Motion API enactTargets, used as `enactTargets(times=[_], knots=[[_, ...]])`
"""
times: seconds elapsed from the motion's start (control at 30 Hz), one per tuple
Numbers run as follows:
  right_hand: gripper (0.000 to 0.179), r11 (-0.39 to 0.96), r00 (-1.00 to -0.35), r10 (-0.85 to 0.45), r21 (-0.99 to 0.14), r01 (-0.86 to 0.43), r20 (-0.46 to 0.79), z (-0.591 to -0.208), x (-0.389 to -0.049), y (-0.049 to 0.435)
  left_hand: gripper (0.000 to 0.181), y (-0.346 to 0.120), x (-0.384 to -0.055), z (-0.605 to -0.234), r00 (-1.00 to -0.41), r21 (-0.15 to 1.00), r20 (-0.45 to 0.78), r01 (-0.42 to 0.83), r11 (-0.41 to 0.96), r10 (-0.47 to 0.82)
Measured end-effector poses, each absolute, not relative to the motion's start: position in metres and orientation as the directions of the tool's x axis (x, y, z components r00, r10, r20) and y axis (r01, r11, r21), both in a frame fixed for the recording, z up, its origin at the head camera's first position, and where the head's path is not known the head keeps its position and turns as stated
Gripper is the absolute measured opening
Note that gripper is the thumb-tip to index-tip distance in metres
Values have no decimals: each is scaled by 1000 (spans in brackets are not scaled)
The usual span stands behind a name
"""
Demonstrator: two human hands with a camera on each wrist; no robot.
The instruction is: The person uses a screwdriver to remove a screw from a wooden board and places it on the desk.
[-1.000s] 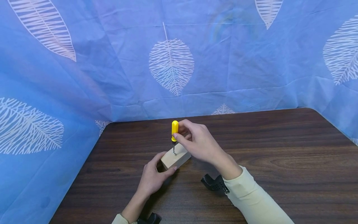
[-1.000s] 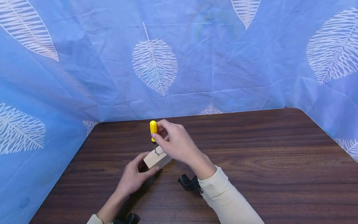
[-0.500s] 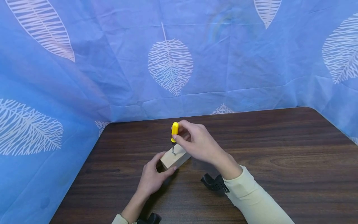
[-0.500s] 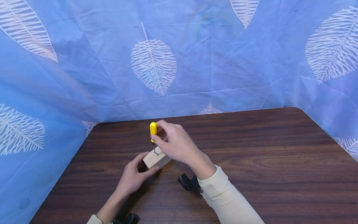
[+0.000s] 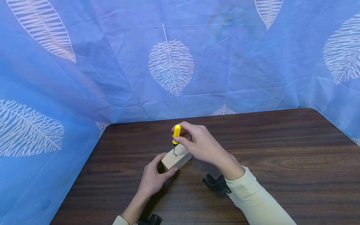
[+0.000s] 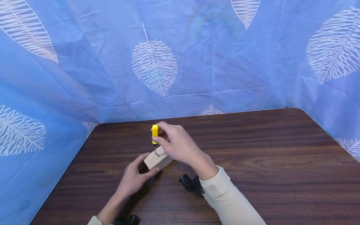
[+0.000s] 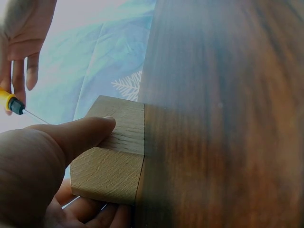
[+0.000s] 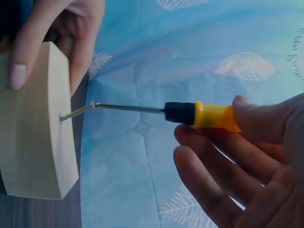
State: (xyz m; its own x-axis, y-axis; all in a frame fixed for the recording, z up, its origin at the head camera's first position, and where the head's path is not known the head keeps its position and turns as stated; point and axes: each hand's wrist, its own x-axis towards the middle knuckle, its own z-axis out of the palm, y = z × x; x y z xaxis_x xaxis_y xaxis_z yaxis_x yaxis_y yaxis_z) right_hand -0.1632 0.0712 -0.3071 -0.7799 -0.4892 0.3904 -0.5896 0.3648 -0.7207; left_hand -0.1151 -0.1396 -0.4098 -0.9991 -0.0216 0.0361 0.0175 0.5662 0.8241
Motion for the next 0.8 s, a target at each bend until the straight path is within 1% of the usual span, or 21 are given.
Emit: enactTargets(times=[0.27,0.47,0.53,0.63,0.73,0.8], knots=[[20,379,-767,-485,-688,-618,421,-309,-164,73,56,-139,-115,-410,-999,826,43,26,563,-17],[36,390,-792,-456,-708,-588,406,-310,-163,74,55,-140,-116,-410,-999,816,48,34,577,-10],[34,388,-801,-443,-718,-577,403,-310,-164,74,55,-141,-116,-410,-999,816,50,37,576,-7],[26,366,-803,-439,-736,-569,403,-309,-164,73,55,-141,-116,-411,-999,819,53,39,573,-8],[20,340,-791,-454,-742,-579,409,-309,-165,72,56,-142,-117,-411,-999,822,53,37,568,-12],[19,330,-785,-466,-744,-581,407,-309,-165,71,56,-142,-117,-412,-998,825,54,36,563,-14]])
